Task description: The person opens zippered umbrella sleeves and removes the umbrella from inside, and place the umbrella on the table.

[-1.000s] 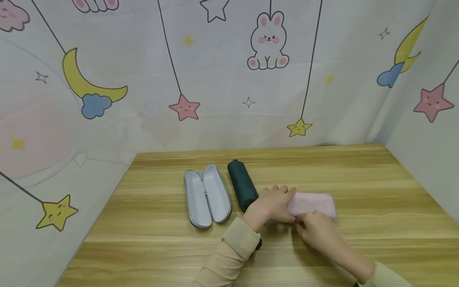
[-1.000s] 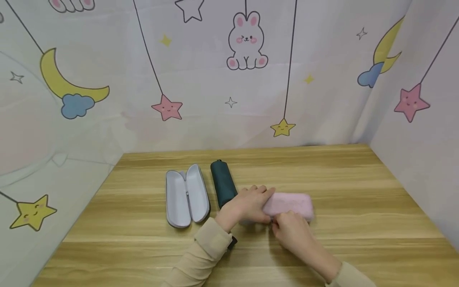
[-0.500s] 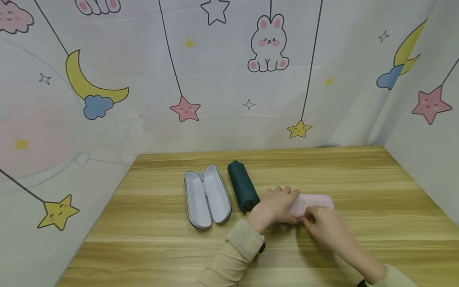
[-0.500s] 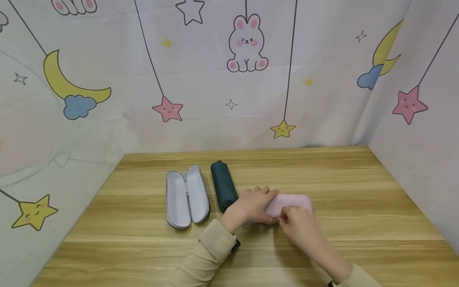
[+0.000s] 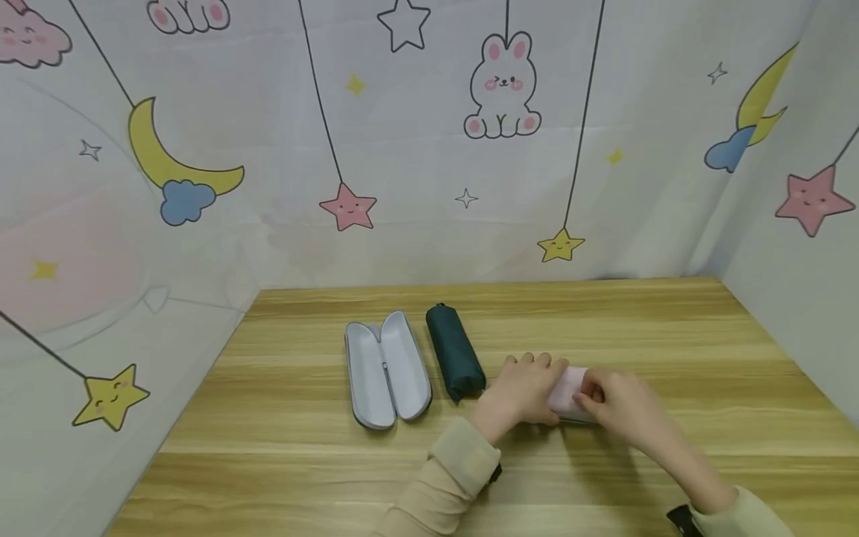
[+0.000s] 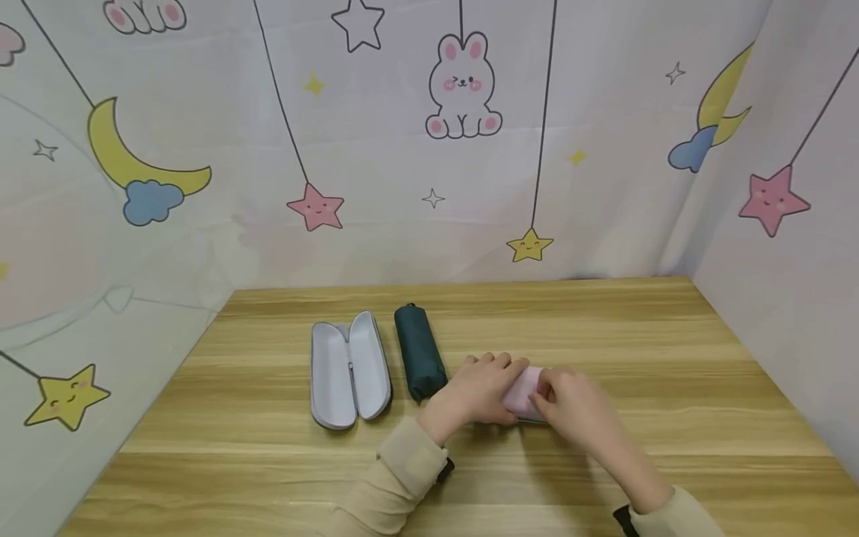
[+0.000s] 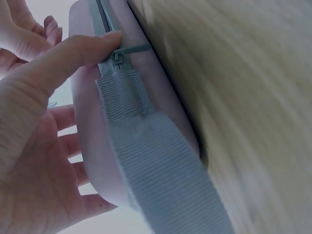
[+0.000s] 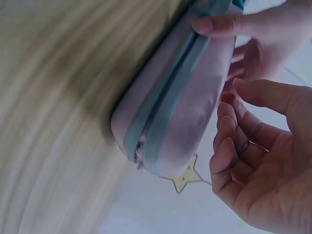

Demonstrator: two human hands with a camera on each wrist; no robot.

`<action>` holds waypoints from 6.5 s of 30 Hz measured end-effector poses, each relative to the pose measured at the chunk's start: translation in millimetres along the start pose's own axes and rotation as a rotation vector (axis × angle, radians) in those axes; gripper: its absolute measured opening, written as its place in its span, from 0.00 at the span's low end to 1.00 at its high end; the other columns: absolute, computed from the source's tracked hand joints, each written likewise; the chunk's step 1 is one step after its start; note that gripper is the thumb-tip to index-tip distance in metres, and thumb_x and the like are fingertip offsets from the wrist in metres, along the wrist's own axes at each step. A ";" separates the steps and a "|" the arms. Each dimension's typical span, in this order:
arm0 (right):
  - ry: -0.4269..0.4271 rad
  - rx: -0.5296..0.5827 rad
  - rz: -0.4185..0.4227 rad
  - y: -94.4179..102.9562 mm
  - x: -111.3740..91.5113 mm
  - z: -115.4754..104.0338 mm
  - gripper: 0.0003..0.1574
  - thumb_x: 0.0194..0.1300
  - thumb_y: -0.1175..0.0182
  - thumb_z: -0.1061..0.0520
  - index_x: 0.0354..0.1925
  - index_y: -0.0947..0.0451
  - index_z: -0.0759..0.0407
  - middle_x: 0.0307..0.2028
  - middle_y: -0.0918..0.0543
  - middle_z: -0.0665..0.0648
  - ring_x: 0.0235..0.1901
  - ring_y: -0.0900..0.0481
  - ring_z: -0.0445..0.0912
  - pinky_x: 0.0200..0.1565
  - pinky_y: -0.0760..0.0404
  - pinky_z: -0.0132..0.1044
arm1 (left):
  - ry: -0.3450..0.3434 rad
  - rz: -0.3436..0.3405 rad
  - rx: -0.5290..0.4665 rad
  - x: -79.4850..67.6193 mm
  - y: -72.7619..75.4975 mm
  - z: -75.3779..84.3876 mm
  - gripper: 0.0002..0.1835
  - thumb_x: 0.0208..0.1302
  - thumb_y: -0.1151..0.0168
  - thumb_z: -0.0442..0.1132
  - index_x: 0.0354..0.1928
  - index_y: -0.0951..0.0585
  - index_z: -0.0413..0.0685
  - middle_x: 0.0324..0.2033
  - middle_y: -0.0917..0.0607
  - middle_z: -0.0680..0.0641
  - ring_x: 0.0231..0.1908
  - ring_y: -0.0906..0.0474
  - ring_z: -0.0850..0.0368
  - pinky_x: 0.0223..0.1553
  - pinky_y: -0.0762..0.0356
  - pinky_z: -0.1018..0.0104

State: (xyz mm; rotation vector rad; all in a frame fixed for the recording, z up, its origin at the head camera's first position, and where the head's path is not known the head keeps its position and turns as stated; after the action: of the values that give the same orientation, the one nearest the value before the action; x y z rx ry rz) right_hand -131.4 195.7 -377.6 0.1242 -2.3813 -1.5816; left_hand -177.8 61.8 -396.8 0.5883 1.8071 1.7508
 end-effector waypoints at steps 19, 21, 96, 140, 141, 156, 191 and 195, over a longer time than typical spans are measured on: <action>-0.128 0.160 0.070 18.4 11.9 33.4 0.12 0.67 0.41 0.51 0.37 0.19 0.60 0.34 0.17 0.57 0.34 0.22 0.48 0.32 0.26 0.36 | -0.087 -0.042 -0.002 16.9 5.2 -1.8 0.39 0.53 0.30 0.55 0.67 0.35 0.67 0.58 0.26 0.58 0.59 0.29 0.59 0.61 0.32 0.54; -0.126 0.156 0.070 17.7 13.0 35.2 0.13 0.67 0.41 0.51 0.38 0.19 0.61 0.36 0.17 0.59 0.36 0.20 0.50 0.34 0.24 0.40 | -0.093 -0.053 0.001 18.9 6.8 -2.0 0.39 0.53 0.30 0.54 0.68 0.35 0.67 0.59 0.26 0.58 0.60 0.30 0.60 0.62 0.33 0.53; -0.268 0.282 -0.284 4.8 11.2 62.2 0.45 0.77 0.71 0.38 0.50 0.23 0.74 0.36 0.16 0.63 0.33 0.22 0.48 0.31 0.25 0.39 | -0.248 0.063 0.375 71.5 7.7 14.5 0.33 0.60 0.35 0.44 0.66 0.34 0.72 0.67 0.35 0.64 0.70 0.43 0.66 0.66 0.35 0.55; -0.308 0.263 -0.291 4.4 7.4 54.1 0.32 0.72 0.55 0.37 0.31 0.20 0.61 0.22 0.24 0.52 0.23 0.31 0.44 0.25 0.33 0.36 | -0.173 0.242 0.128 11.4 20.0 -17.4 0.30 0.59 0.33 0.48 0.63 0.31 0.66 0.68 0.35 0.54 0.70 0.43 0.56 0.65 0.33 0.52; -0.308 0.260 -0.288 5.0 7.4 52.9 0.32 0.72 0.55 0.37 0.31 0.20 0.61 0.22 0.24 0.52 0.23 0.31 0.44 0.25 0.33 0.36 | -0.169 0.252 0.119 9.1 20.4 -18.8 0.29 0.59 0.33 0.49 0.62 0.31 0.66 0.68 0.34 0.54 0.70 0.42 0.56 0.64 0.33 0.52; -0.307 0.073 -0.193 -1.6 16.8 41.2 0.45 0.65 0.46 0.33 0.53 0.28 0.75 0.35 0.16 0.65 0.29 0.21 0.48 0.26 0.28 0.39 | -0.130 0.283 0.103 -10.5 16.3 -32.9 0.26 0.61 0.35 0.49 0.61 0.29 0.66 0.69 0.34 0.54 0.69 0.40 0.57 0.63 0.31 0.50; -0.375 -0.054 -0.319 -20.2 40.2 35.5 0.58 0.56 0.41 0.30 0.56 0.38 0.82 0.33 0.21 0.68 0.26 0.24 0.51 0.22 0.28 0.40 | -0.081 0.238 0.012 -26.2 9.4 -40.6 0.20 0.59 0.32 0.48 0.51 0.26 0.61 0.63 0.29 0.53 0.65 0.35 0.54 0.60 0.28 0.53; -0.367 -0.038 -0.302 -20.9 41.1 38.8 0.52 0.55 0.40 0.32 0.52 0.34 0.79 0.32 0.21 0.65 0.26 0.24 0.50 0.22 0.28 0.40 | -0.083 0.232 0.004 -25.5 9.2 -40.6 0.21 0.59 0.33 0.48 0.53 0.27 0.61 0.64 0.30 0.53 0.66 0.36 0.54 0.59 0.27 0.53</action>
State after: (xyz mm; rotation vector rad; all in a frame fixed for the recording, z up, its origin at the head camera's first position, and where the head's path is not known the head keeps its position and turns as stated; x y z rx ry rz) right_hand -183.2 212.7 -403.2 0.2103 -2.7096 -1.9280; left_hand -185.9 15.0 -385.5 0.8896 1.7424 1.8423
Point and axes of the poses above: each hand's wrist, its own x-axis towards the middle knuckle, its own y-axis out of the back of the hand, z = x × y, the point moved 3 cm from there along x, towards the middle knuckle
